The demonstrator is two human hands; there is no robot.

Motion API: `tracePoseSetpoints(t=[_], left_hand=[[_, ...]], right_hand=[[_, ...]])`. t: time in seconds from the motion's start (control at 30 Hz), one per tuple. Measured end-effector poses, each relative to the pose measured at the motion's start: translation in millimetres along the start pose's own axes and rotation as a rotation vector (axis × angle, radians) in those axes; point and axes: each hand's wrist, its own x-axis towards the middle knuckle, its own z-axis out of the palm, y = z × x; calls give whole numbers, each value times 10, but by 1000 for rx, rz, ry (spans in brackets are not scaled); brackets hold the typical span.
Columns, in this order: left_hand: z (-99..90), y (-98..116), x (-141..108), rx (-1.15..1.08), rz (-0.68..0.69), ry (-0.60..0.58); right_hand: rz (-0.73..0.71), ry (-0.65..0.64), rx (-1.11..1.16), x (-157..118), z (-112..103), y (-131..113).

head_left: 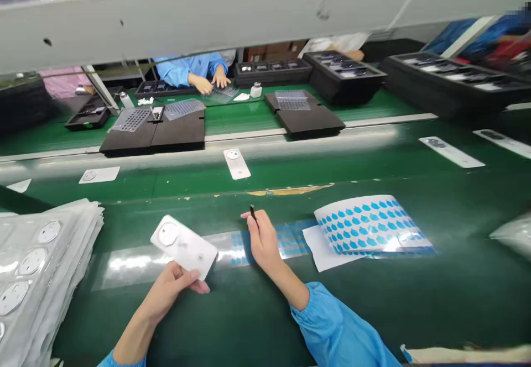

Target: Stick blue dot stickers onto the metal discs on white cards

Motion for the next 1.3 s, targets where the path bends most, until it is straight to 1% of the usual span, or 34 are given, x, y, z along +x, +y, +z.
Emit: tracePoseSetpoints(t=[0.07, 0.13, 0.23, 0.3, 0.33, 0.37, 0.43, 0.47, 0.5, 0.57, 0.63, 0.67, 0.7, 0.77, 0.83, 0.9, 1.13, 1.3], left_hand=[[-64, 87, -6, 175, -42, -50], [-102, 148, -25, 322, -99, -129], [-111, 192, -50, 446, -185, -265], [-117, 199, -51, 501, -217, -308], [-124, 199, -48, 548, -228, -300], [-135, 196, -40, 623, -239, -265], [-162, 183, -10, 843, -225, -129], [-174, 174, 17, 954, -181, -48], [-183, 162, 54, 1043, -96, 27], [-196, 132, 162, 1157, 171, 134], [-208, 102, 301, 1232, 411, 183], [-218, 91, 371, 1282, 486, 185], [-229, 85, 434, 1336, 526, 168], [-256, 85, 530, 1417, 554, 85], [-275, 95, 576, 1448, 579, -1], [-274, 98, 584, 1453, 596, -44], [-212, 36, 568, 1458, 636, -52], [-213, -2, 590, 1412, 670, 5]], right_hand=[[14, 21, -75, 25, -52, 5], [39, -11, -102, 52, -105, 18], [170, -148, 35, 73, -158, 38], [271, -225, 127, 66, -166, 42], [307, -261, 158, 56, -164, 40], [331, -300, 182, 42, -160, 35], [364, -382, 214, 7, -150, 21], [377, -414, 221, -13, -148, 14], [388, -435, 219, -34, -147, 10], [400, -453, 193, -74, -152, 10], [386, -467, 141, -107, -162, 25], [372, -477, 111, -120, -167, 36], [357, -487, 83, -129, -173, 47], [324, -498, 41, -140, -183, 62], [299, -506, 20, -139, -191, 62], [290, -514, 13, -132, -195, 52], [309, -488, 28, -129, -205, 51], [433, -389, 165, -135, -163, -37]])
